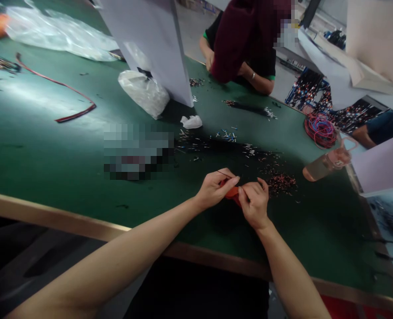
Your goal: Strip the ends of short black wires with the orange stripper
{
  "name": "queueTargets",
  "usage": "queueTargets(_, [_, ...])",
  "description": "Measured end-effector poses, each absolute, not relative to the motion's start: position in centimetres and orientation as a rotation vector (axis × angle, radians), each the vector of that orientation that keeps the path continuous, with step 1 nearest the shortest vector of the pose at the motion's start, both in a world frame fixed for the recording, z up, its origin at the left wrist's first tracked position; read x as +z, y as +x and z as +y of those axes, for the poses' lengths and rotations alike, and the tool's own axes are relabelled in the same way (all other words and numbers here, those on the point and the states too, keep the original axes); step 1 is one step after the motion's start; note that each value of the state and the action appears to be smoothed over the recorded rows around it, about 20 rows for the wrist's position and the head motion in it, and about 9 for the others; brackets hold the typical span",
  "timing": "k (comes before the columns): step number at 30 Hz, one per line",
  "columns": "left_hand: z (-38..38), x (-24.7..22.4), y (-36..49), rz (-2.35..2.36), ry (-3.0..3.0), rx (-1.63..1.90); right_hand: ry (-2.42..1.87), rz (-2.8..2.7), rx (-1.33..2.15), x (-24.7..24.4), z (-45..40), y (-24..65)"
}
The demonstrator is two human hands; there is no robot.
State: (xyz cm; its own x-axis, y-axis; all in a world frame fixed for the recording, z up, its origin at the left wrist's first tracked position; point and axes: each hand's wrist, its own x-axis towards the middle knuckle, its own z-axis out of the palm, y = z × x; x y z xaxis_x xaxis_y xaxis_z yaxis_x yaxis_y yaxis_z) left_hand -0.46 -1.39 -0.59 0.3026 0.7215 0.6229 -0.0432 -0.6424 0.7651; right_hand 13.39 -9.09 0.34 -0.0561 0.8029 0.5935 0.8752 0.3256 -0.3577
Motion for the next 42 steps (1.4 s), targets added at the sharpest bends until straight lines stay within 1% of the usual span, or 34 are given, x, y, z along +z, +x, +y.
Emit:
queueTargets(8, [-1.3,-1.2,0.1,0.779,1.930,1.459,-1.429,-1.843,-0.194,0.8,-8.9,13.3])
queueTargets(12, [0.1,-1.1,-0.5,1.022,1.631,1.518,-1.379,-1.837,-0.208,0.8,-9.2,13.6])
queueTargets(15, [1.2,-1.0,-1.2,1.191,1.382,1.583,-1.442,-1.805,-0.229,0.7,-8.9,14.4])
queueTargets(18, [1.6,-1.0,-1.4,1.159,1.368,1.556,-1.685,-1.810,-0.175,0.7,-7.5,15.6])
queueTargets(23, [1.5,-1.3,-1.0,1.095,1.363,1.526,-2.254,-2.055,0.030,1.2,-3.7,15.7])
queueTargets(24, [1.5,-1.4,-1.0,1.082,1.367,1.518,-2.288,-2.063,0.032,1.2,-3.0,15.4])
queueTargets(28, [1.4,-1.4,-1.0,1.011,1.418,1.486,-2.327,-2.111,0.028,0.9,-0.8,14.5])
queueTargets(32, [1.4,-1.4,-0.9,0.976,1.442,1.485,-2.320,-2.165,0.010,0.5,-0.5,15.0])
queueTargets(42, [1.3,-1.3,-0.7,0.953,1.399,1.458,-2.213,-2.067,-0.152,0.2,-3.8,21.8])
